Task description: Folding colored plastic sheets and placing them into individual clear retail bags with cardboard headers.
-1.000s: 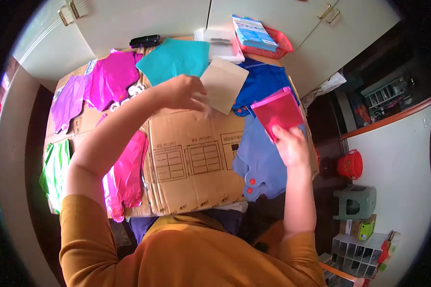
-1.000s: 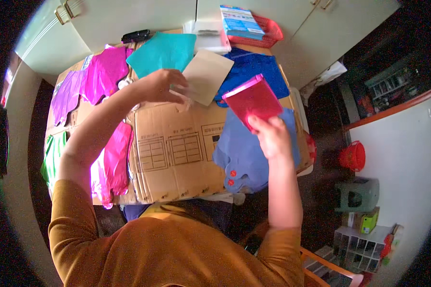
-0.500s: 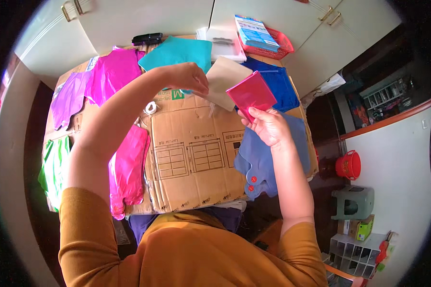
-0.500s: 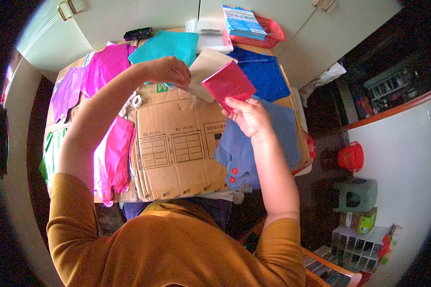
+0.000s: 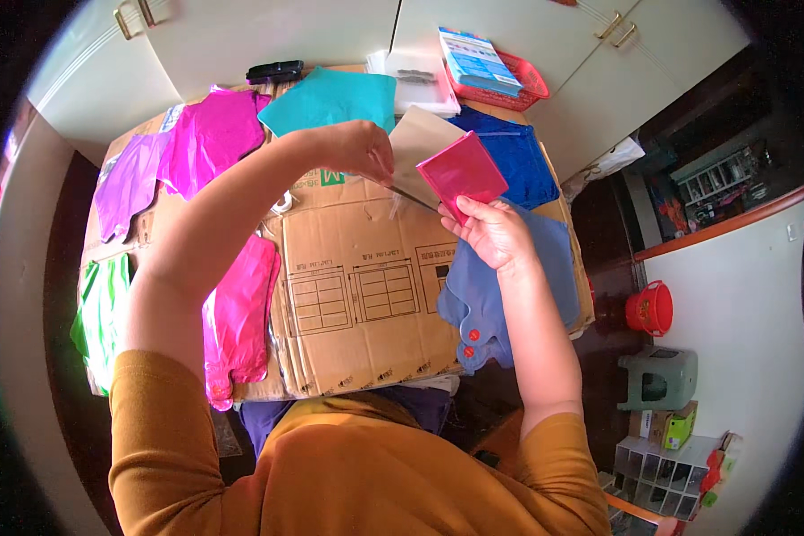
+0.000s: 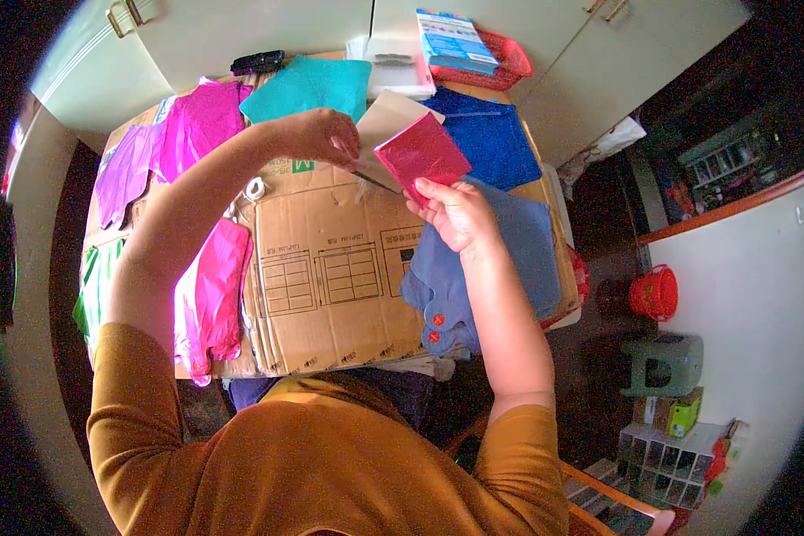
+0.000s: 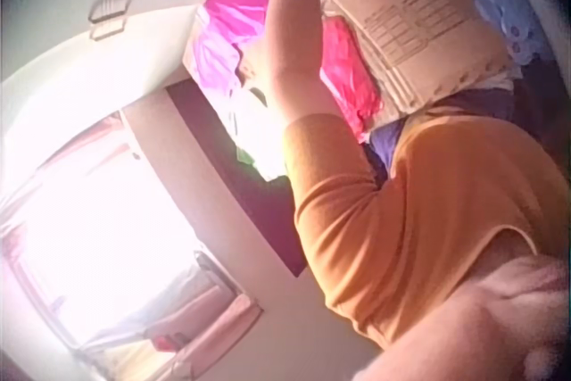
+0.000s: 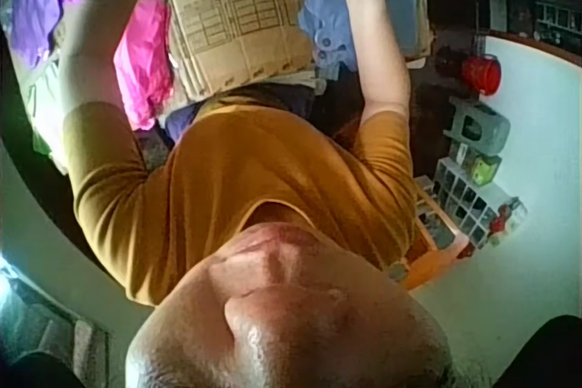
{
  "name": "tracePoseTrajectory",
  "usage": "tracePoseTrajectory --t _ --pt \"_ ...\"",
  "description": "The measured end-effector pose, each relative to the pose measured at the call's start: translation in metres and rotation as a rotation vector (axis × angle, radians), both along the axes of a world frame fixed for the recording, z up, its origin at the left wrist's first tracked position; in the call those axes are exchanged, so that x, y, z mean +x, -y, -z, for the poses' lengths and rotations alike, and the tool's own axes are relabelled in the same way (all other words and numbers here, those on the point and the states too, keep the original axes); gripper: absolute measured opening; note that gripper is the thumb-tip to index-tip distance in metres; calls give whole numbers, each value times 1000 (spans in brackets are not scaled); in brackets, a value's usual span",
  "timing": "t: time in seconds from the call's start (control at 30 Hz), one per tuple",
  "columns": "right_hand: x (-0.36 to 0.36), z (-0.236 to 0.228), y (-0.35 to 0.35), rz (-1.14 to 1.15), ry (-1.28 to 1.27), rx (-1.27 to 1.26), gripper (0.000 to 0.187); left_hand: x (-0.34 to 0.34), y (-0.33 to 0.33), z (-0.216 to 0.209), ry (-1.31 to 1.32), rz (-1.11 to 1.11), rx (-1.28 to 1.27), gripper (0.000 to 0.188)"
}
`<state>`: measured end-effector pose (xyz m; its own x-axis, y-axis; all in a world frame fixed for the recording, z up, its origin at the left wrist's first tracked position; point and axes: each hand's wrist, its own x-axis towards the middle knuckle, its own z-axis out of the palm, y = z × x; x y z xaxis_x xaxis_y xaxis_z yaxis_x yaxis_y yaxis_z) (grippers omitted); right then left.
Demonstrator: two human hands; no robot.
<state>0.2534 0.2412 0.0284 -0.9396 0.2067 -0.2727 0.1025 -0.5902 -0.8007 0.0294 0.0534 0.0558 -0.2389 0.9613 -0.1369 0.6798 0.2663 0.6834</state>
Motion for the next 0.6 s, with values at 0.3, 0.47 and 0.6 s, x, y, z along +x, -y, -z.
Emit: tracePoseTrajectory --t 0.3,0.47,0.6 --pt "1 -2 0 3 -26 7 19 15 -1 -9 -369 84 93 18" --pt "4 -5 -4 39 -13 21 19 16 -6 -9 -342 12 81 19" --pt "10 -9 -5 42 -3 21 19 16 -11 -32 -104 -139 -100 23"
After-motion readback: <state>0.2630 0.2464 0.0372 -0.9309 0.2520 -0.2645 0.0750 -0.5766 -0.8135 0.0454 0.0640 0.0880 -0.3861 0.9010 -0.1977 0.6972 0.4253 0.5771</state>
